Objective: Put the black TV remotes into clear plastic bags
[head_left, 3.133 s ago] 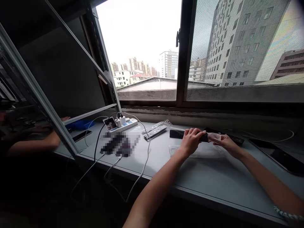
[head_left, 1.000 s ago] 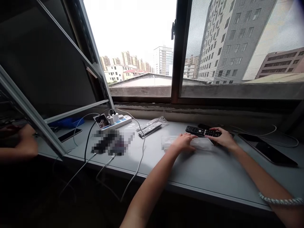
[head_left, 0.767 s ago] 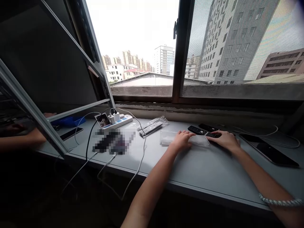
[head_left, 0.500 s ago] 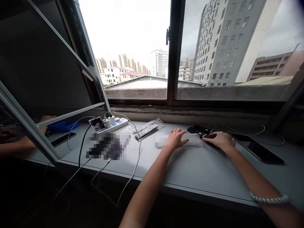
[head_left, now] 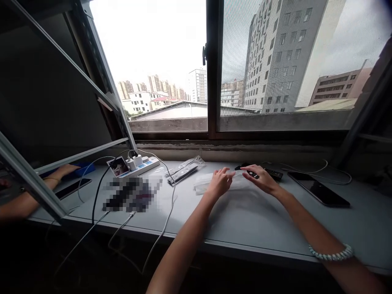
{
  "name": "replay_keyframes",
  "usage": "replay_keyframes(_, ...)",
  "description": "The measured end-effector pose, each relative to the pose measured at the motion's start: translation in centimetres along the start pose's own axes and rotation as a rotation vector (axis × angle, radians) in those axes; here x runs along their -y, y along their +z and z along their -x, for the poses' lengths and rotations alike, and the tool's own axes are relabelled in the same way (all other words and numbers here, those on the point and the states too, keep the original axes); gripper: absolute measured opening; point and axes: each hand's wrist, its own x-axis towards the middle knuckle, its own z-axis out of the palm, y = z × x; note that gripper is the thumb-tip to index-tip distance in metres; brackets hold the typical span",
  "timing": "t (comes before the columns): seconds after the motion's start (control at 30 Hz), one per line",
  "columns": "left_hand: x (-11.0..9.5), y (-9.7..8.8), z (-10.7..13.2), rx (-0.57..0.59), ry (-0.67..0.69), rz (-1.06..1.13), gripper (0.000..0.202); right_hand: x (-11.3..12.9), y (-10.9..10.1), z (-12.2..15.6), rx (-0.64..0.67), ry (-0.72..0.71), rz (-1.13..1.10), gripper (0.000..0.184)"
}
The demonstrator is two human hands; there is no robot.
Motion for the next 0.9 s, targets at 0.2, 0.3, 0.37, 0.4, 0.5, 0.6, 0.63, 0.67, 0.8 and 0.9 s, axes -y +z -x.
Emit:
replay_keyframes(0.2,-0.8,0.5,0.2,0.033,0.072,-0.056,0.038,-0.2,0.5,0.2,-0.001,-0.126,0.042,0.026)
replay_keyframes(0.3,-0.7,0.8,0.2,0.051,0.073,-0.095,0.051,-0.5,0.5,0.1,-0.026,-0.109,0.055,0.023)
replay_keyframes(0.37,-0.5,0.9,0.1,0.073,0.037,-0.121,0.056,-0.6,0.4,0.1,-0.031,-0.096,0.051,0.023)
replay_keyframes(0.4,-0.3,0.9,0.1,0.087,0.016,-0.129,0.055,-0.6,0.4,0.1,-0.028,-0.098,0.046,0.023)
replay_keyframes(0.5,0.1,0.7,0.1,0.117,-0.033,-0.128,0.051,-0.5,0.4,0.1,-0.006,-0.114,0.028,0.022)
replay_keyframes(0.6,0.3,0.6,0.2,0.15,-0.063,-0.096,0.051,-0.5,0.6,0.2,0.043,-0.11,0.026,0.019)
replay_keyframes(0.63,0.3,0.6,0.3,0.166,-0.072,-0.08,0.049,-0.5,0.7,0.3,0.07,-0.104,0.024,0.018)
replay_keyframes(0.67,0.2,0.5,0.3,0.184,-0.079,-0.064,0.047,-0.6,0.7,0.4,0.101,-0.097,0.018,0.017)
replay_keyframes(0.8,-0.3,0.4,0.6,0.243,-0.102,-0.029,0.032,-0.9,1.0,0.7,0.24,-0.036,-0.045,0.016)
replay_keyframes(0.9,-0.6,0.5,0.6,0.277,-0.134,0.001,0.044,-0.9,1.2,0.8,0.308,0.028,-0.102,0.023)
